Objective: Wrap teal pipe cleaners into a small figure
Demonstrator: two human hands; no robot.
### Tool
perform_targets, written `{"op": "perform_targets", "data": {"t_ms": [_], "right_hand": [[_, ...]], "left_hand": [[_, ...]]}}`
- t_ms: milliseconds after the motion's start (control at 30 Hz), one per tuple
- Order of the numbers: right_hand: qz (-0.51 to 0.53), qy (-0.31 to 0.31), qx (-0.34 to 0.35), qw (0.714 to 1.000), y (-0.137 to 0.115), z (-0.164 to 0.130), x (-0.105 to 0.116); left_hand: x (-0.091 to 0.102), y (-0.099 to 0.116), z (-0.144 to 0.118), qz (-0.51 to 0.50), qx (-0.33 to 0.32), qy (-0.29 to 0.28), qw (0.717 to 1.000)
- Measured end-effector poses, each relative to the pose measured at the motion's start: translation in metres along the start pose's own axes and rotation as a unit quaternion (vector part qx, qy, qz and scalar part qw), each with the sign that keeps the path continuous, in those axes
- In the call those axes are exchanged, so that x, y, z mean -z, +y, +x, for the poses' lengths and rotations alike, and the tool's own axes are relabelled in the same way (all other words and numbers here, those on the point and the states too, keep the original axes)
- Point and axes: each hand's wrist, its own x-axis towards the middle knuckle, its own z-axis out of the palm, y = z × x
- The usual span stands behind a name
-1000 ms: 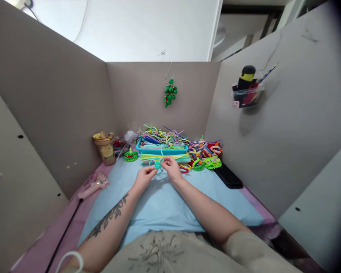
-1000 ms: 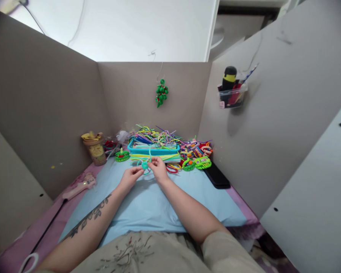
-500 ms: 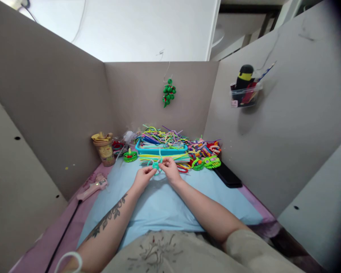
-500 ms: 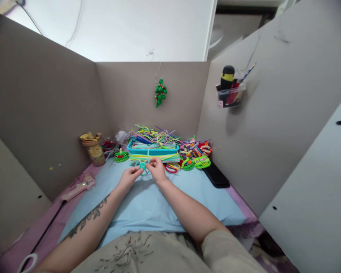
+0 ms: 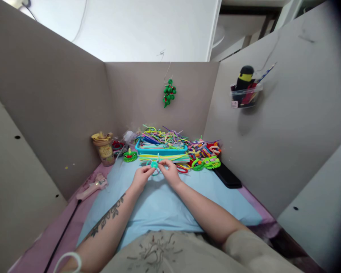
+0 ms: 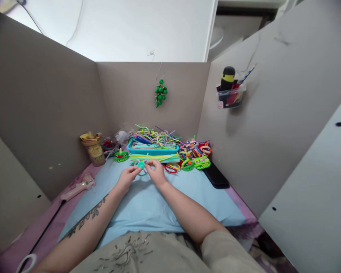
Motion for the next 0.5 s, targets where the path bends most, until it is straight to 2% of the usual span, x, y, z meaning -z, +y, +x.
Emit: {"op": "perform_targets", "data": {"t_ms": [233, 500], "right_hand": [[-0.038, 0.031, 0.021, 0.999, -0.0044, -0.0012, 0.0018], [-0.044, 0.026, 0.029, 0.998, -0.0089, -0.001, 0.0039]], "left_hand": [[0.0007, -0.0014, 0.0005, -0.013, -0.001, -0.011, 1.0], [0.0014, -0.0015, 0.0005, -0.011, 0.001, -0.027, 1.0]]}}
